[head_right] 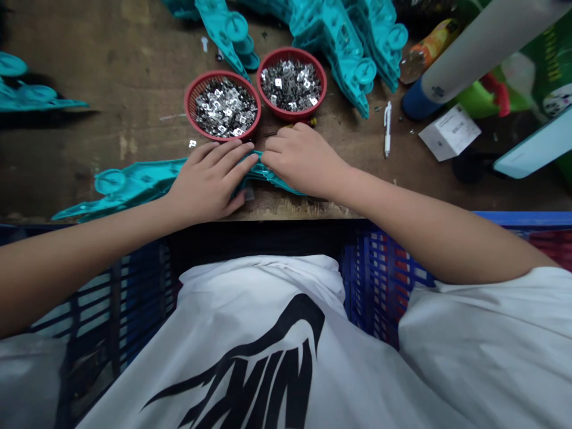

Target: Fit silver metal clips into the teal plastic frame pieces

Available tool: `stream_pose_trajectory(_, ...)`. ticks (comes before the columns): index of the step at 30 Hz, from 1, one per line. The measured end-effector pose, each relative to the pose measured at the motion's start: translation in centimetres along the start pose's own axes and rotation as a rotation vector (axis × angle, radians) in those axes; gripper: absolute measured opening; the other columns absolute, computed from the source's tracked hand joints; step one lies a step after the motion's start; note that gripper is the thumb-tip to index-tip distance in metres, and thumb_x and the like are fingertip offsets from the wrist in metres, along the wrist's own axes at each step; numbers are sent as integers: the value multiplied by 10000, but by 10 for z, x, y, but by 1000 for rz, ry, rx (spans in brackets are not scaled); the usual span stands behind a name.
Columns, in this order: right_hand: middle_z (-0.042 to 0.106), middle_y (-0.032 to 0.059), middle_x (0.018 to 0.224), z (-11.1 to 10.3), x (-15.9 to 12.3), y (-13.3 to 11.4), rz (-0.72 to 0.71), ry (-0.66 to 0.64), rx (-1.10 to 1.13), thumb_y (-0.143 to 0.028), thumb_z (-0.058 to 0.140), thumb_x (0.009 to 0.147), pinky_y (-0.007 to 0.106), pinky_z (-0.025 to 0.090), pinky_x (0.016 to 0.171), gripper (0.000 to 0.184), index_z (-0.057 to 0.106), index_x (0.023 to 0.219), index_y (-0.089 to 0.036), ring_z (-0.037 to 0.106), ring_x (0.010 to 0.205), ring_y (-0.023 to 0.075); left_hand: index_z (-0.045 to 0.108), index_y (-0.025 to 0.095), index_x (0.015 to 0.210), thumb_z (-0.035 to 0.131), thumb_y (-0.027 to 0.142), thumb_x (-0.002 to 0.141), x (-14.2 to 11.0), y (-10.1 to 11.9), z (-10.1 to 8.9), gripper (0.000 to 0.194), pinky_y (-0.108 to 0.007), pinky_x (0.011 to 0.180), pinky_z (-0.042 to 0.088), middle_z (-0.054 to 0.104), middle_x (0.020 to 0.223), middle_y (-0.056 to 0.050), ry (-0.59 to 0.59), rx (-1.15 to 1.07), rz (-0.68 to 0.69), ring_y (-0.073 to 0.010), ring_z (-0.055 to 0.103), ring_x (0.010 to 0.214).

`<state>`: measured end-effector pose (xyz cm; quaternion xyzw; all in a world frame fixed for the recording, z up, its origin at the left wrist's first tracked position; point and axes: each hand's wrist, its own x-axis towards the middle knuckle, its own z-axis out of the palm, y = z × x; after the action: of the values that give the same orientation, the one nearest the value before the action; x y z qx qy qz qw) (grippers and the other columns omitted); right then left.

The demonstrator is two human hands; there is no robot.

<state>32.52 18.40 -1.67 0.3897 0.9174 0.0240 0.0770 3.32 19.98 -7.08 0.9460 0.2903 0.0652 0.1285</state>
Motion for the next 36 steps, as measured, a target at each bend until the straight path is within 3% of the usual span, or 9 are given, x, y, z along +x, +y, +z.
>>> stream_pose_trajectory(8, 830, 138, 1197, 20, -3, 10, -78, 171, 18, -235, 438, 1316, 484, 414, 885, 374, 803, 1286, -158, 665, 1113, 322, 394, 254, 2005, 649, 308, 1108, 0, 0, 0, 934, -703, 1552, 331, 419, 2059, -172, -13, 42, -5, -460, 407, 1915)
stream_pose_trajectory(29, 828, 146, 1235, 17, -2, 8, -79, 131, 23, -253, 448, 1343, 479, 377, 871, 373, 799, 1322, -127, 659, 1148, 310, 361, 224, 2010, 633, 394, 1153, -1, 0, -2, 915, -758, 1547, 303, 382, 2069, -201, -43, 12, 6, -497, 362, 1930)
stream_pose_trajectory(36, 820, 174, 1286, 15, -1, 7, -61, 91, 78, -255, 415, 1353, 489, 367, 904, 403, 793, 1347, -114, 637, 1177, 321, 320, 222, 2026, 692, 398, 1115, 0, 1, -4, 1000, -767, 1551, 284, 363, 2077, -200, -66, 23, 1, -518, 341, 1935)
